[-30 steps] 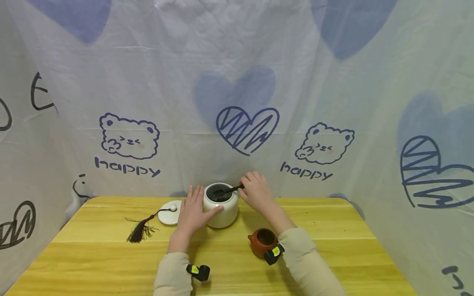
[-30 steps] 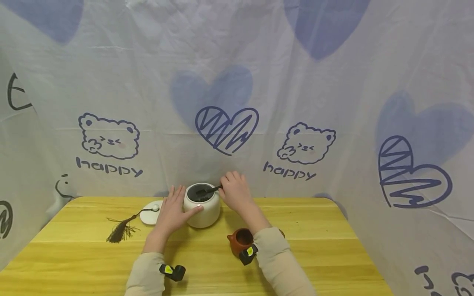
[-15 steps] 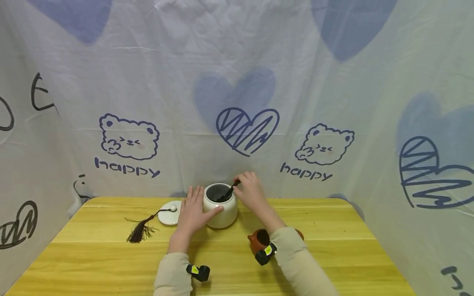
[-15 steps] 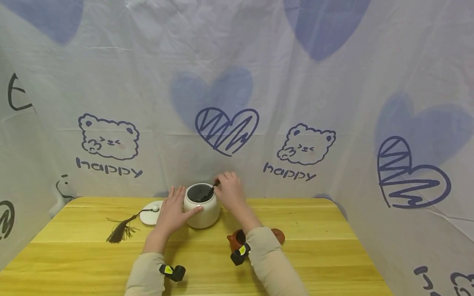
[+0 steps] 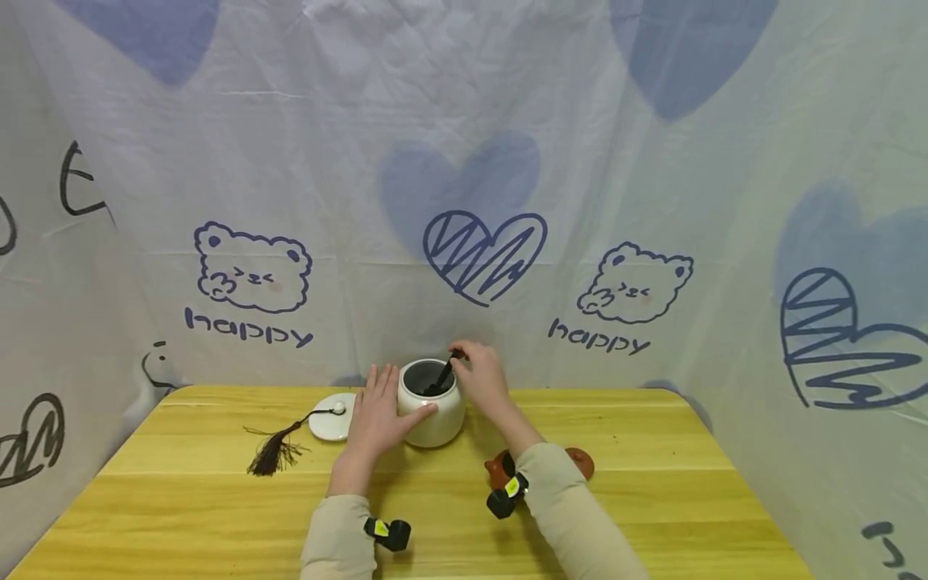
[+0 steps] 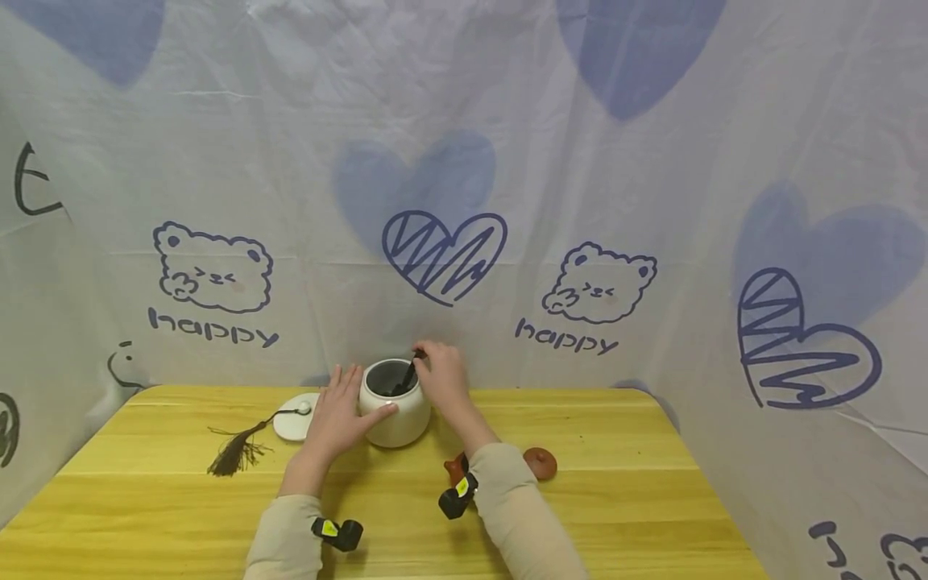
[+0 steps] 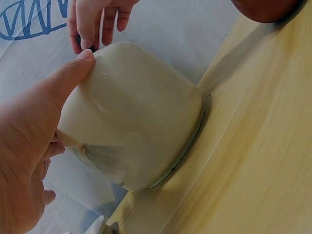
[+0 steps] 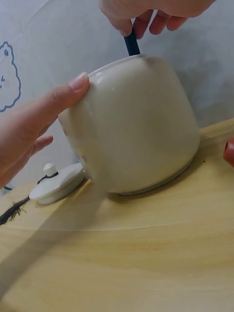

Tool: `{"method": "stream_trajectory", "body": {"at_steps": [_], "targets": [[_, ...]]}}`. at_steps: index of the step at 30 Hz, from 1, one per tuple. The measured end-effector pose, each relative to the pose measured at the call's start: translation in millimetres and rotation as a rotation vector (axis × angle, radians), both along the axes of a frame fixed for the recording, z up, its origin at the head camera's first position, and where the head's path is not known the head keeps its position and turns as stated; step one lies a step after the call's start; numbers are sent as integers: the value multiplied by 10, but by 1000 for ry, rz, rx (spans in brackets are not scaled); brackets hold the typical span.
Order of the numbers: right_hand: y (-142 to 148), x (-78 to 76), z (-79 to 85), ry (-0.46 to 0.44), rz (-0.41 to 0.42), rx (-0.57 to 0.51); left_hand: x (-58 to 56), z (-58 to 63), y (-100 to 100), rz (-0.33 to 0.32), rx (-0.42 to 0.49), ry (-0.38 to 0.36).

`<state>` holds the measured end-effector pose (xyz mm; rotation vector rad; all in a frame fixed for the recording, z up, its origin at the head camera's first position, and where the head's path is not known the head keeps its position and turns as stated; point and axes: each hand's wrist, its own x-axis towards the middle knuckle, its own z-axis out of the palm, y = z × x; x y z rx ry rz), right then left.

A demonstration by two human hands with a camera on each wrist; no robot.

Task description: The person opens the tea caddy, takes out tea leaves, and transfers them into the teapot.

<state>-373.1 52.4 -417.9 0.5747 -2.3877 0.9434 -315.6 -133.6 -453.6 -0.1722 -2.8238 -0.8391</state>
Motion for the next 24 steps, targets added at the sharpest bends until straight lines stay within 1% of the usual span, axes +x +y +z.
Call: {"method": "stream_trajectory", "body": {"at_steps": [5,8,14,20,24], "targets": [[-37,3,0,22,4,81,-4,-6,5,-1,-1,10],[-56,-1,-17,8,6,82,-8,-15,8,-2,1,19],[-96,-11,-54,-90,4,-48,-22,-43,16,-7,-7,27],[-124,-38,-71,-107,33,-124,-8,-40,10,-2,-2,23],[-99,-54,-84,-143,52,-173,7,-26,0,-1,2,14]]}}
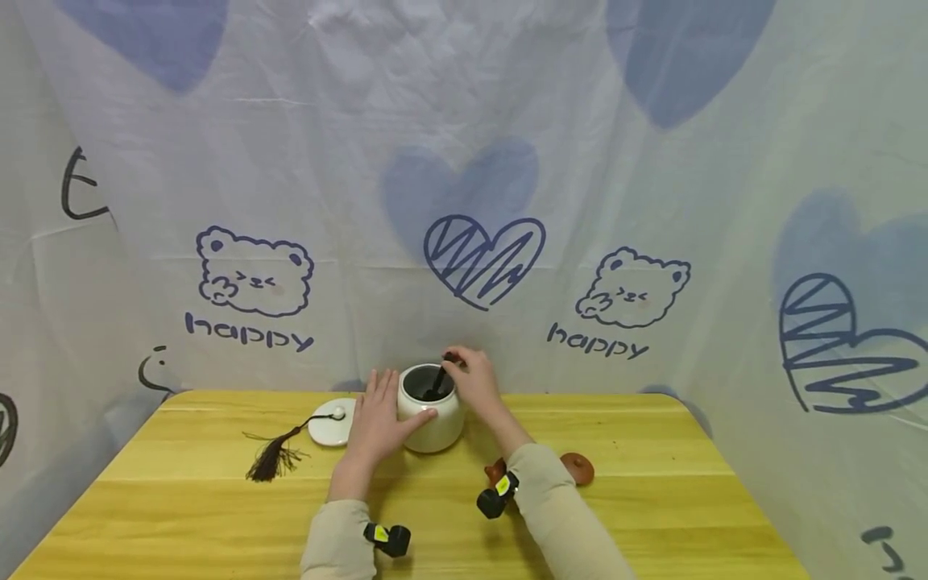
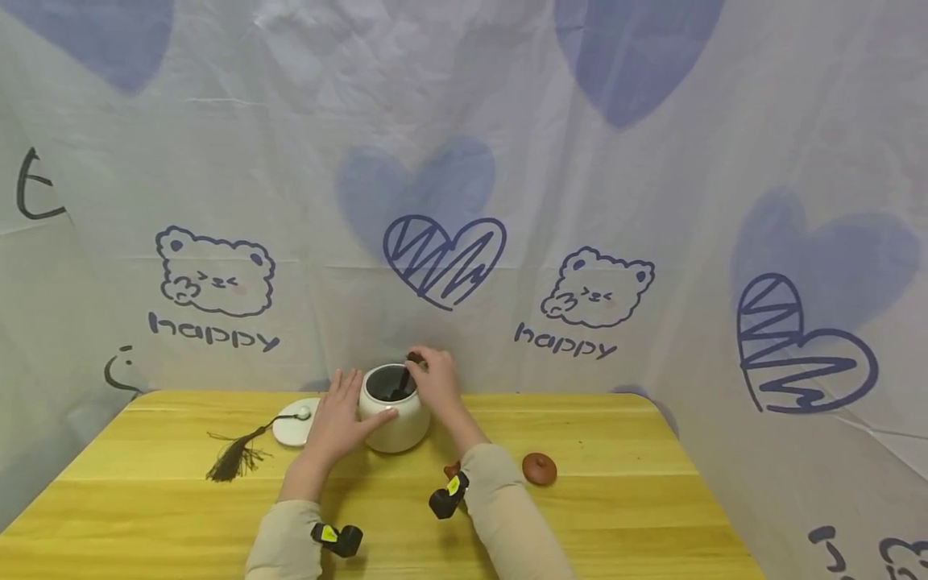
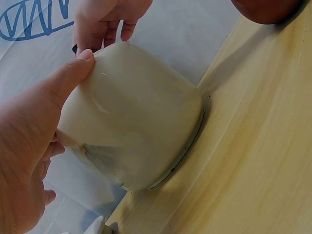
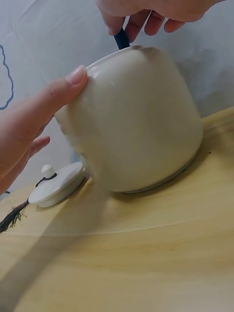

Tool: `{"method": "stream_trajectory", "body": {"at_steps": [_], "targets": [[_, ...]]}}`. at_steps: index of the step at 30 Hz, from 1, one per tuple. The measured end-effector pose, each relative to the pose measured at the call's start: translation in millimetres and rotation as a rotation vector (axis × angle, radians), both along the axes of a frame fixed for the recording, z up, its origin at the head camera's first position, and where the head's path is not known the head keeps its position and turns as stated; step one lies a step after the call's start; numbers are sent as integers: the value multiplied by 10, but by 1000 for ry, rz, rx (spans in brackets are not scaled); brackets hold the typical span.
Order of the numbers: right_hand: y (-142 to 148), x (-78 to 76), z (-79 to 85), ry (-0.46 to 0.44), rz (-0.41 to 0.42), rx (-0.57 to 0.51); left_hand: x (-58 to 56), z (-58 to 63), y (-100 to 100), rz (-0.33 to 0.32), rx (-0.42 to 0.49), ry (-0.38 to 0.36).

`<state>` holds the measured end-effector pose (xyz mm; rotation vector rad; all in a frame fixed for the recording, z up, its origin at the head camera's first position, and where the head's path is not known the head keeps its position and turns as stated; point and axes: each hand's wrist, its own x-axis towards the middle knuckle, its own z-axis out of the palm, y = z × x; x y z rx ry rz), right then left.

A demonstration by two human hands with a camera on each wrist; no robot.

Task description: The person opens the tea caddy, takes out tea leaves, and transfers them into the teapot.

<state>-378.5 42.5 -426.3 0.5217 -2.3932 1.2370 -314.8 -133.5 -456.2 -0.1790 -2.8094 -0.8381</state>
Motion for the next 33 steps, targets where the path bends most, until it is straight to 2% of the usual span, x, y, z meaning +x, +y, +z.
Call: {"method": "stream_trajectory", "body": {"at_steps": [3,9,13,15,27,30,33], "targets": [[45,-6,-13,-2,24,-3,16,4,-4,-2,8,-7],[119,3,8,4,108,74,21,-16,-3,-5,17,-11],[137,28,46,5,124,138,18,-30,3,-4,19,-7],[143,39,63,-23,122,138,21,-32,7,-4,22,-6],[235,-8,72,-310,63,-136,16,-22,13,-9,16,-11],[245,-5,96,-383,43,-176,7,-5,11,-6,15,-8],[239,5,112,-417,38,-200,5,8,10,-5,21,-4]]}}
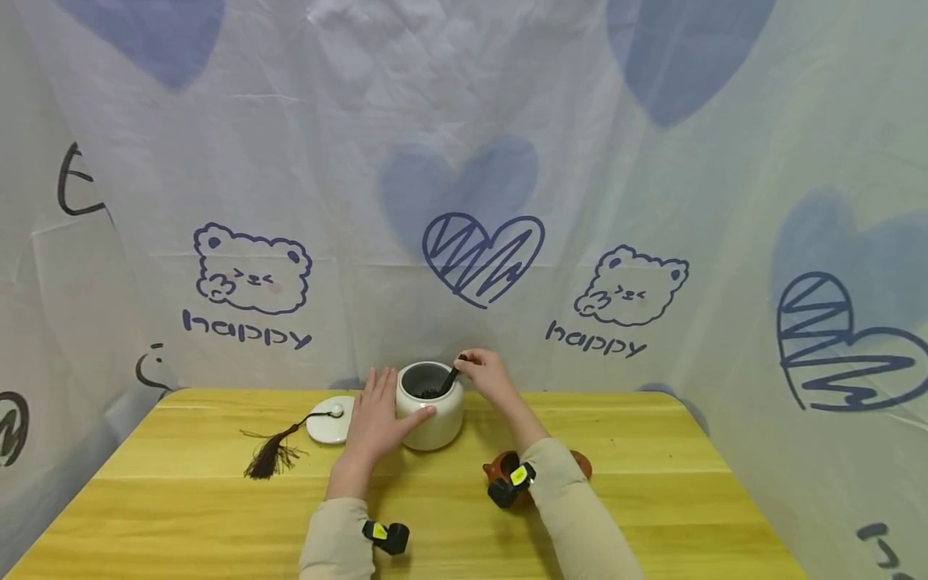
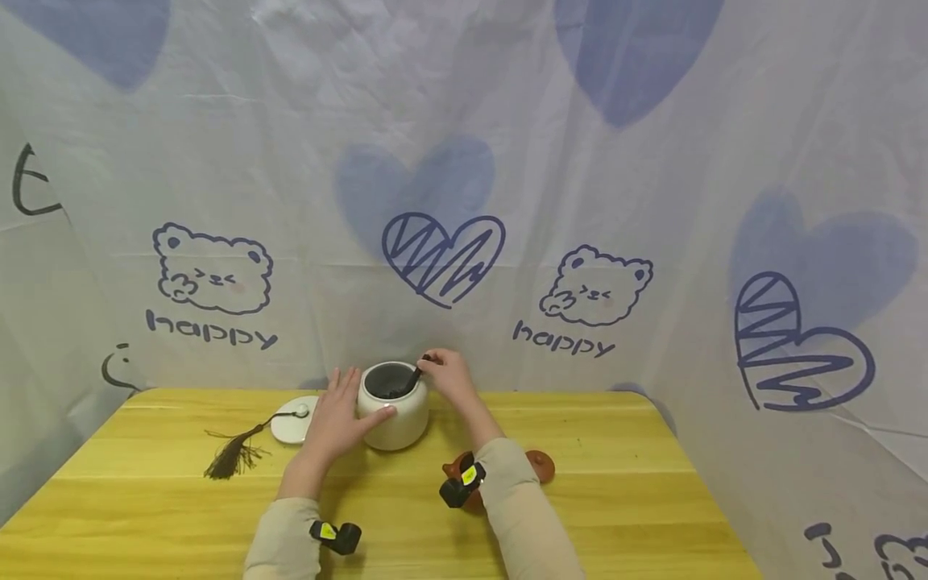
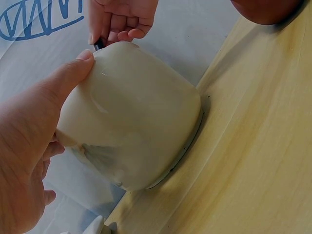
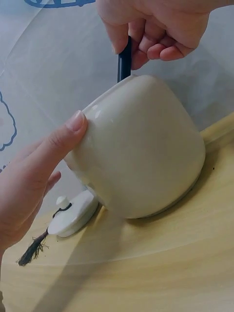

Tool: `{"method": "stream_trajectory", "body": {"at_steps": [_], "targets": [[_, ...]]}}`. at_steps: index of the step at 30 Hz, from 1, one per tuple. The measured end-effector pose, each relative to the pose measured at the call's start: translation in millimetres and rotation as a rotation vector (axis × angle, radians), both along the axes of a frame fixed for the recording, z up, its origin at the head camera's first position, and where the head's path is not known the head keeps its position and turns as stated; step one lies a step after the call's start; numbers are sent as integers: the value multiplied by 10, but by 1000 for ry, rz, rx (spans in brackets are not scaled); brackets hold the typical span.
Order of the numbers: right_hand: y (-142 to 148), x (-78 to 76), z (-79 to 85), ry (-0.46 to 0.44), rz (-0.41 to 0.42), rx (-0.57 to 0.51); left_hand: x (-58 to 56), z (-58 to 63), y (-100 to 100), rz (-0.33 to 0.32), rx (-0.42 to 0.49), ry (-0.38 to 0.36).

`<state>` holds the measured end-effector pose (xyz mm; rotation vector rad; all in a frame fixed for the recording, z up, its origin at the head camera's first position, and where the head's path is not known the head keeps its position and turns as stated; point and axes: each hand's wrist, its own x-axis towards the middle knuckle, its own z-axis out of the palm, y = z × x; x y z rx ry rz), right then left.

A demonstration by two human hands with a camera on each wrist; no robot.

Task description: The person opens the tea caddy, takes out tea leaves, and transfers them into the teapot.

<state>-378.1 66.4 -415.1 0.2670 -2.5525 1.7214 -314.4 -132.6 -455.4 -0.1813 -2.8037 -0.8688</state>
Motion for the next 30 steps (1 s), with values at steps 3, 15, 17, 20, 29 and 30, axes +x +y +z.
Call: {"method": "stream_trajectory", "body": {"at_steps": [3,15,17,20,29,30], "targets": [[-8,9,4,-23,-6,-34,-2,9,0,-1,2,-1],[39,-24,-114,-112,-101,-289,-16,-11,4,1,-10,0],[57,-24,-105,-117,-128,-324,-16,-13,3,-2,-7,3],[85,-35,-92,-118,-159,-361,-9,-5,2,-3,3,-1],[173,-38,-66,-109,-206,-368,-19,-5,-3,2,-1,11],[178,-33,-61,-103,-205,-364,-19,-5,-4,1,1,11]]}}
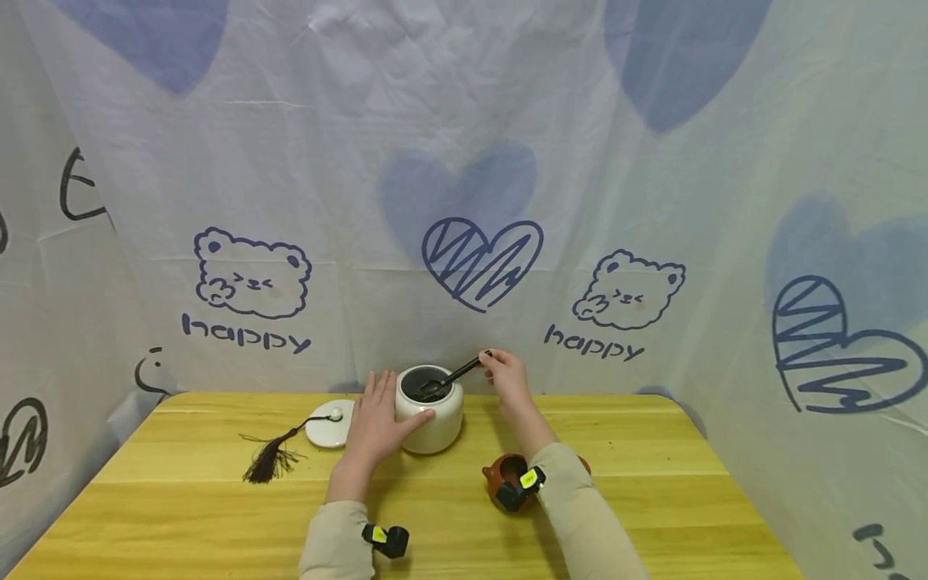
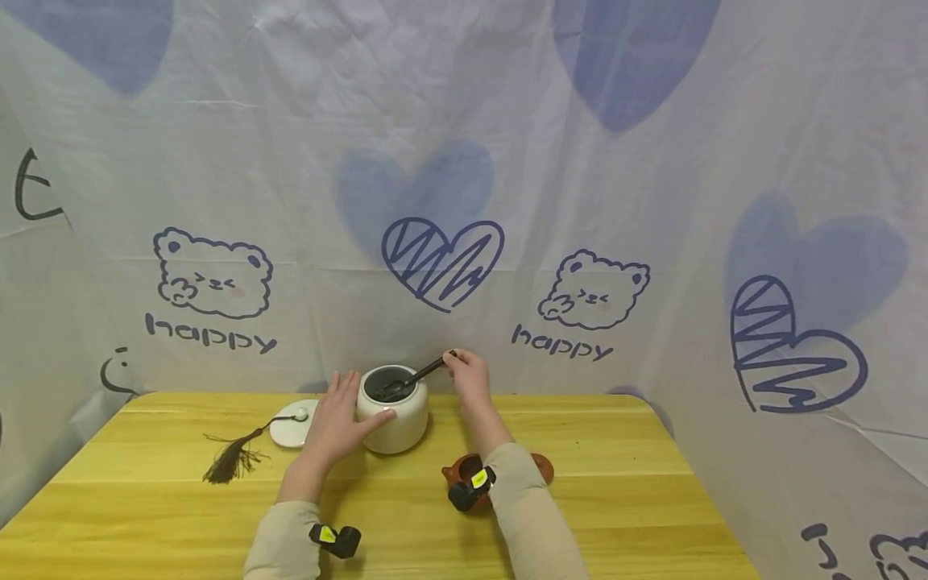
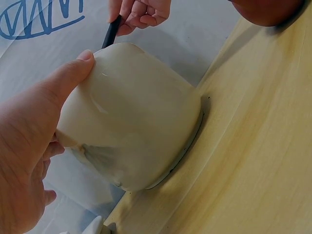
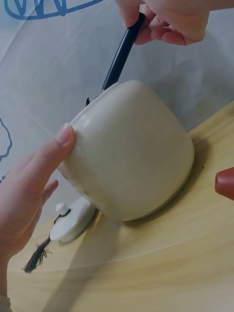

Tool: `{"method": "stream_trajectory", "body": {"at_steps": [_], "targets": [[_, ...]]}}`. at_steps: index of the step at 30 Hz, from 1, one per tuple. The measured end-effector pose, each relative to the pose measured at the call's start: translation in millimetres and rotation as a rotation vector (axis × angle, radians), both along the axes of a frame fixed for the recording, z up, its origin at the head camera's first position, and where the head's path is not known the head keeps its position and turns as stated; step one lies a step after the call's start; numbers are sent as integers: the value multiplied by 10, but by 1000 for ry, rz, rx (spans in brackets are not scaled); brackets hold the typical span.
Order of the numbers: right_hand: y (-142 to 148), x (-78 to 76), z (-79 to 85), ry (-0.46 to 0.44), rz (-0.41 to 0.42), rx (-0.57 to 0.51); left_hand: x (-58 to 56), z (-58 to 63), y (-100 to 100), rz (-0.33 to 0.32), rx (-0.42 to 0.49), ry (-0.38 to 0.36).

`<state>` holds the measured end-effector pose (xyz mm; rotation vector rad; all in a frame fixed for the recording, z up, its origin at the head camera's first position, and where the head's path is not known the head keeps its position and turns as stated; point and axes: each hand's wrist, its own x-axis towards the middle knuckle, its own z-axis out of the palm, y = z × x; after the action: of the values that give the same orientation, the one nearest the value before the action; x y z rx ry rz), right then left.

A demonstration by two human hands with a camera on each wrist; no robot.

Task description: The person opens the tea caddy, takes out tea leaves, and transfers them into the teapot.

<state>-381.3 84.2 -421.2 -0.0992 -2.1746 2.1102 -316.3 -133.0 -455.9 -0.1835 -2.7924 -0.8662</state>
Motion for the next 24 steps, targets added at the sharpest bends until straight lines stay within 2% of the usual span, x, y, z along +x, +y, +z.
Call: {"method": "stream_trajectory", "body": {"at_steps": [5,24], "targets": [[12,16,-6,17,9,3,1,-17,-5,-5,8,4],[2,20,43,-11,-36,-22,2,-11,-17,-10,6,1]]}}
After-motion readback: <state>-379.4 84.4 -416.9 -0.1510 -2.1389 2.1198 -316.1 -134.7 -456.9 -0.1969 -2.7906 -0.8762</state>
